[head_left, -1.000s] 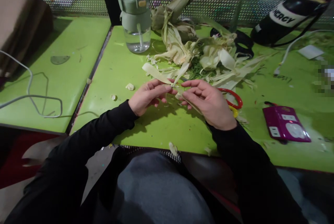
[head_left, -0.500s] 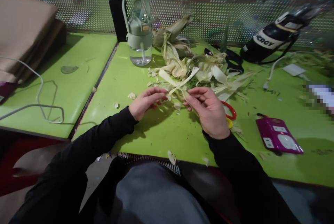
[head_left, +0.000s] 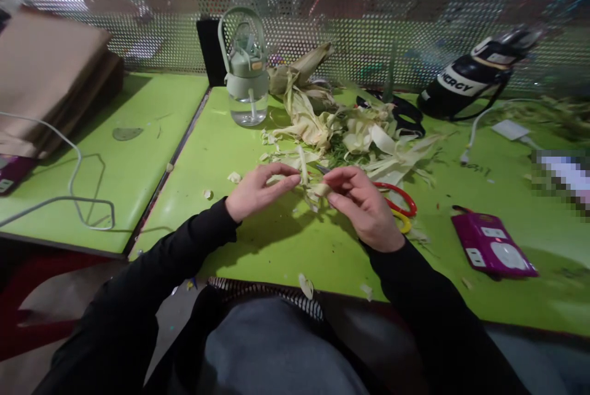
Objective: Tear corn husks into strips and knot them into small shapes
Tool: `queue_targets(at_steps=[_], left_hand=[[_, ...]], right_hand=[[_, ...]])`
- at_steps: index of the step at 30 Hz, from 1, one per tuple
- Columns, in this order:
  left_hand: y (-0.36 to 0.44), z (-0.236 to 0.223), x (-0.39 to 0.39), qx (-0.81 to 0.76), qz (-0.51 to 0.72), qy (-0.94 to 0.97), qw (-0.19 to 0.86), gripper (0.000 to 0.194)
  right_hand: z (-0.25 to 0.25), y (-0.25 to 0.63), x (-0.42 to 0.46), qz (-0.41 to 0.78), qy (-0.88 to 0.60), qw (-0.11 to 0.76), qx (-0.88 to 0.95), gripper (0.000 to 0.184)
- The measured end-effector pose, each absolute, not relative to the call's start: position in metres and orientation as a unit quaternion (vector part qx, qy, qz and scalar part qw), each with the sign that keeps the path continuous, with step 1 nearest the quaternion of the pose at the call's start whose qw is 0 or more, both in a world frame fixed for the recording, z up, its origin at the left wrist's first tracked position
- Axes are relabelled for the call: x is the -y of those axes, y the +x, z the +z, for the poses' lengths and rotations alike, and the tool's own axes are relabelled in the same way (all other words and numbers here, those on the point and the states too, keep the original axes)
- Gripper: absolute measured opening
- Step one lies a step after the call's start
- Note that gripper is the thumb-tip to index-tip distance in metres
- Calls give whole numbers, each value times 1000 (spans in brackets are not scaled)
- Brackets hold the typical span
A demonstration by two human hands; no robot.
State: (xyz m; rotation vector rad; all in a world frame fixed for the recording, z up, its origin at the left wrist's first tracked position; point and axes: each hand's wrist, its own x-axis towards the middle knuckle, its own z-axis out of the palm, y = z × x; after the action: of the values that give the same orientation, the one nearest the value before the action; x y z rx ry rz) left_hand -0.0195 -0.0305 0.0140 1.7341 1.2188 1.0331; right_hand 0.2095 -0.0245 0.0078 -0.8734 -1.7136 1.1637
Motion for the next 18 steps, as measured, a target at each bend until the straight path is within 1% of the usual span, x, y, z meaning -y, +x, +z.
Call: queue_targets(at_steps=[3,4,5,7,8,9,11,12,14,16,18], left_hand=[[-22,10,30,-511,478,640,318,33],[-23,7,29,-509,476,633,337,31],[-24,4,28,-494,445,637,390,30],[-23,-5,25,-446,309,659,521,25],[-22,-9,24,-428,252,663,561,18],[-20,-13,23,-417,237,660,578,16],[-16,-19,21,-385,326,625,596,23],[-14,-20,21,-365,371,602,606,28],[-11,-18,21,-344,452,551,611,37],[-8,-13,23,-352,485,516,612,40],[-6,-8,26,-369,493,493,615,39]], right_hand=[[-1,208,24,437,-330,500,671,15],[-3,207,23,430,-323,510,671,13],[-4,206,23,425,-318,511,676,12],[-4,205,25,405,-319,493,701,16],[-3,205,26,387,-322,481,718,20],[-2,205,27,367,-324,470,735,25],[1,204,30,344,-316,452,760,32],[2,203,31,354,-305,446,764,34],[2,201,34,415,-280,437,747,35],[0,198,36,485,-265,428,715,31],[-3,197,36,521,-268,424,690,27]])
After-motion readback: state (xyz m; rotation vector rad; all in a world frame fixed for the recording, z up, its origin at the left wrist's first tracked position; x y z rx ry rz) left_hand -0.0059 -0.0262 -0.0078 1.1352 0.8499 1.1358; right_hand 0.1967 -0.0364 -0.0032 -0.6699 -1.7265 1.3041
